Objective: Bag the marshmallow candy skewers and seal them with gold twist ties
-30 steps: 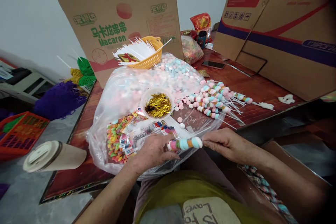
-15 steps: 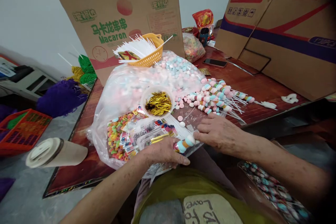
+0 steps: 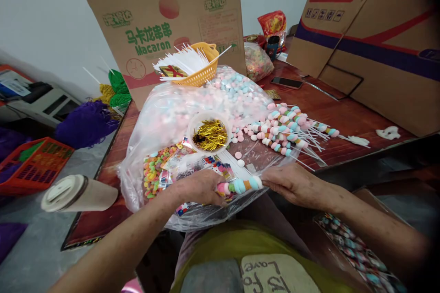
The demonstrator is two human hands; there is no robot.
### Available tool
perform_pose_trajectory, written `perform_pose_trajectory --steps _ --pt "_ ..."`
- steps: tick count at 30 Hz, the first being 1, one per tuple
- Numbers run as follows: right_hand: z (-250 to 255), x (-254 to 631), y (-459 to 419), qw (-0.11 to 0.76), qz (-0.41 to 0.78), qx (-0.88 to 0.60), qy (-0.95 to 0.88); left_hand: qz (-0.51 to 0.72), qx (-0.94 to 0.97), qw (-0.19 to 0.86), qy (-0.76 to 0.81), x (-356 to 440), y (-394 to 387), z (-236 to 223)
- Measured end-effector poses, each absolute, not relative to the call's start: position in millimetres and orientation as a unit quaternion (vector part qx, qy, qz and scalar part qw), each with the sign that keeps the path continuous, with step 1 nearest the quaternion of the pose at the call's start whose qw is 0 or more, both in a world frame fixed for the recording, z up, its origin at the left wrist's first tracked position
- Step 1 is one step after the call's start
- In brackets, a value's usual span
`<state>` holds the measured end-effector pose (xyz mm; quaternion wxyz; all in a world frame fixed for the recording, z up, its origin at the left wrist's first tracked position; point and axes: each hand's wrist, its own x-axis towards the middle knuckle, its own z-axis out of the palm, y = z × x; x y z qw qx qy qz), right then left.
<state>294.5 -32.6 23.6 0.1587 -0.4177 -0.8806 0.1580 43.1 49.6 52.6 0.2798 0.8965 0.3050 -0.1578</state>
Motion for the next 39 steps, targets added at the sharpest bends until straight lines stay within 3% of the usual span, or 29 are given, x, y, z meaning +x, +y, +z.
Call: perform_pose_trajectory --steps 5,8,10,13,15,17,23,26,29,33,36,39 --pt "22 286 -31 0.147 0.085 -0.430 -0.887 -0.086 0.883 0.226 0.403 50 33 42" --pt "27 282 -30 0.188 -0.070 -0.418 -0.886 -0.041 0.857 0.331 0.393 49 31 34" --pt "33 279 -29 0.181 -0.114 -0.382 -0.899 -0.023 0.835 0.423 0.350 49 33 32" --pt "40 273 -28 0.071 -0.027 -0.353 -0.932 -0.061 0.836 0.443 0.318 51 35 34" --pt "40 268 -28 0.002 0.058 -0.379 -0.923 -0.098 0.859 0.365 0.344 57 31 34" --pt "38 263 -26 -0.014 0.114 -0.422 -0.899 -0.120 0.878 0.276 0.372 65 24 30" --pt "20 247 -24 0.010 0.147 -0.474 -0.868 -0.120 0.885 0.207 0.400 82 14 22" --pt "7 246 -27 0.029 0.147 -0.453 -0.879 -0.121 0.896 0.287 0.316 69 31 41" --pt "-4 254 -31 0.134 0.092 -0.429 -0.889 -0.117 0.870 0.376 0.298 44 60 64" --pt "-8 264 -34 0.246 -0.038 -0.396 -0.884 -0.206 0.791 0.493 0.299 19 79 63" --pt "-5 268 -37 0.238 -0.103 -0.400 -0.879 -0.228 0.733 0.569 0.295 16 70 47" --pt "2 270 -40 0.195 -0.042 -0.433 -0.879 -0.181 0.794 0.467 0.344 21 54 41"
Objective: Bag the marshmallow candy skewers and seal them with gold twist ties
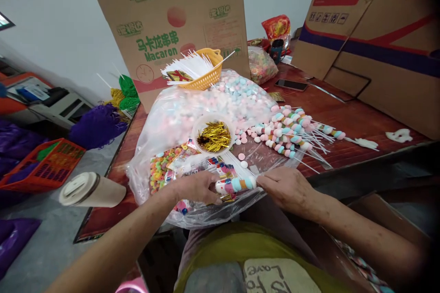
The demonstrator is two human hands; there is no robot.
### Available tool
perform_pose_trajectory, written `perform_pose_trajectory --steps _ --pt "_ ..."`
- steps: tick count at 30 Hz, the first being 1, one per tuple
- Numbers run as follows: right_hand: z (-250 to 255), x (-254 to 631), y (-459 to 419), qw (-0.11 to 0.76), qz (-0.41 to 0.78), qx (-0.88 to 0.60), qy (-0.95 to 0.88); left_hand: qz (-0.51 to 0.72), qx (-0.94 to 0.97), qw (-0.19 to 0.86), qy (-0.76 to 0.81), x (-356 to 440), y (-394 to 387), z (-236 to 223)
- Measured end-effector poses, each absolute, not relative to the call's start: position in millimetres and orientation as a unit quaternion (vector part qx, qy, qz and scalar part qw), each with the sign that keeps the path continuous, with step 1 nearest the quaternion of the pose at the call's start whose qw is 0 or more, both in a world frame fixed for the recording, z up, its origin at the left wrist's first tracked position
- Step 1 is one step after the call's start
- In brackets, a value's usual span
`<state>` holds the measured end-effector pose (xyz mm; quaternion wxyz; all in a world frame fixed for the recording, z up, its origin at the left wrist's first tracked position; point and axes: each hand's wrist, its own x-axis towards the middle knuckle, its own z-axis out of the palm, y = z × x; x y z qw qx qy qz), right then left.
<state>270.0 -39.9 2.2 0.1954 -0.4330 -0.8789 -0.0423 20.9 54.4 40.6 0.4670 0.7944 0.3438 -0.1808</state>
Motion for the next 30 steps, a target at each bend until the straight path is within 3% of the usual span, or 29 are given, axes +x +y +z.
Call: perform_pose_trajectory --steps 5,7,9,11,13,15,17,20,26,30 --pt "9 273 -37 0.195 0.318 -0.502 -0.780 -0.108 0.921 0.096 0.363 29 38 42" --pt "9 272 -35 0.198 0.420 -0.494 -0.735 -0.099 0.927 0.038 0.361 30 33 38" --pt "9 270 -35 0.199 0.430 -0.493 -0.730 -0.093 0.917 0.031 0.387 29 29 33" --pt "10 268 -36 0.204 0.328 -0.502 -0.774 -0.085 0.904 0.061 0.415 28 26 29" --pt "14 268 -38 0.207 0.150 -0.486 -0.835 -0.066 0.899 0.132 0.413 26 25 28" --pt "21 269 -37 0.209 -0.015 -0.430 -0.878 -0.037 0.892 0.246 0.378 24 26 28" --pt "27 271 -35 0.212 -0.104 -0.363 -0.901 -0.022 0.865 0.372 0.337 25 28 30" --pt "32 269 -33 0.174 -0.105 -0.311 -0.928 -0.028 0.824 0.487 0.288 30 30 31" --pt "29 248 -26 0.036 0.056 -0.380 -0.923 -0.083 0.832 0.459 0.300 45 30 20" --pt "34 255 -18 0.055 0.096 -0.411 -0.905 -0.041 0.802 0.508 0.312 41 32 18"
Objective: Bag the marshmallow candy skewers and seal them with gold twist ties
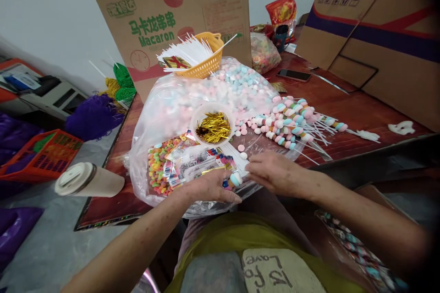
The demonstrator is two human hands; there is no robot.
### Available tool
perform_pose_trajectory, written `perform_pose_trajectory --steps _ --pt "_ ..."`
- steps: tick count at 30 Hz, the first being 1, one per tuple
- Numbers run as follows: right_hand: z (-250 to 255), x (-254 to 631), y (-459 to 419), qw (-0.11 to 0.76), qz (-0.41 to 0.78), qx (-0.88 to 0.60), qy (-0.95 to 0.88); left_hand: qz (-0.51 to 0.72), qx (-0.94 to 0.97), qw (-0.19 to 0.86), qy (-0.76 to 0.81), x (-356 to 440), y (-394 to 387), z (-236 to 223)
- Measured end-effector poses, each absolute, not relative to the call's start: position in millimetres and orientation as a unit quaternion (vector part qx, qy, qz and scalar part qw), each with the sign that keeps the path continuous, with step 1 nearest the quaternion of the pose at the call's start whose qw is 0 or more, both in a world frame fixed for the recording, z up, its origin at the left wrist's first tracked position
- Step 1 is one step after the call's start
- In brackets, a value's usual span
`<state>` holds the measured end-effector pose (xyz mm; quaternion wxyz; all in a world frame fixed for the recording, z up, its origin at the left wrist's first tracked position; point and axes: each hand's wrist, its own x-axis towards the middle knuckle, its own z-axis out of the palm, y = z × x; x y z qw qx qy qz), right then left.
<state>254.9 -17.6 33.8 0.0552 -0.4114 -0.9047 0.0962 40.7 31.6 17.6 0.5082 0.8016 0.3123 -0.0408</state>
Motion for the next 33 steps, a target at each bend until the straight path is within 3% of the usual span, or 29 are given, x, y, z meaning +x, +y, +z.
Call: perform_pose_trajectory --steps 3,9,15,20,24,27,33 --pt "38 261 -16 0.088 0.111 -0.394 -0.908 -0.044 0.775 0.541 0.324 40 32 17" --pt "28 251 -20 0.098 0.132 -0.412 -0.896 -0.014 0.843 0.416 0.340 56 31 26" --pt "35 271 -20 0.212 0.087 -0.365 -0.902 -0.096 0.763 0.586 0.255 25 58 50" --pt "55 276 -22 0.217 0.024 -0.343 -0.914 -0.122 0.674 0.670 0.286 16 45 42" --pt "54 270 -26 0.193 0.068 -0.361 -0.910 0.000 0.792 0.487 0.369 27 28 40" --pt "46 261 -27 0.201 0.091 -0.403 -0.889 0.011 0.842 0.328 0.429 35 23 40" --pt "44 264 -19 0.198 0.062 -0.401 -0.892 -0.002 0.862 0.292 0.415 31 25 44"
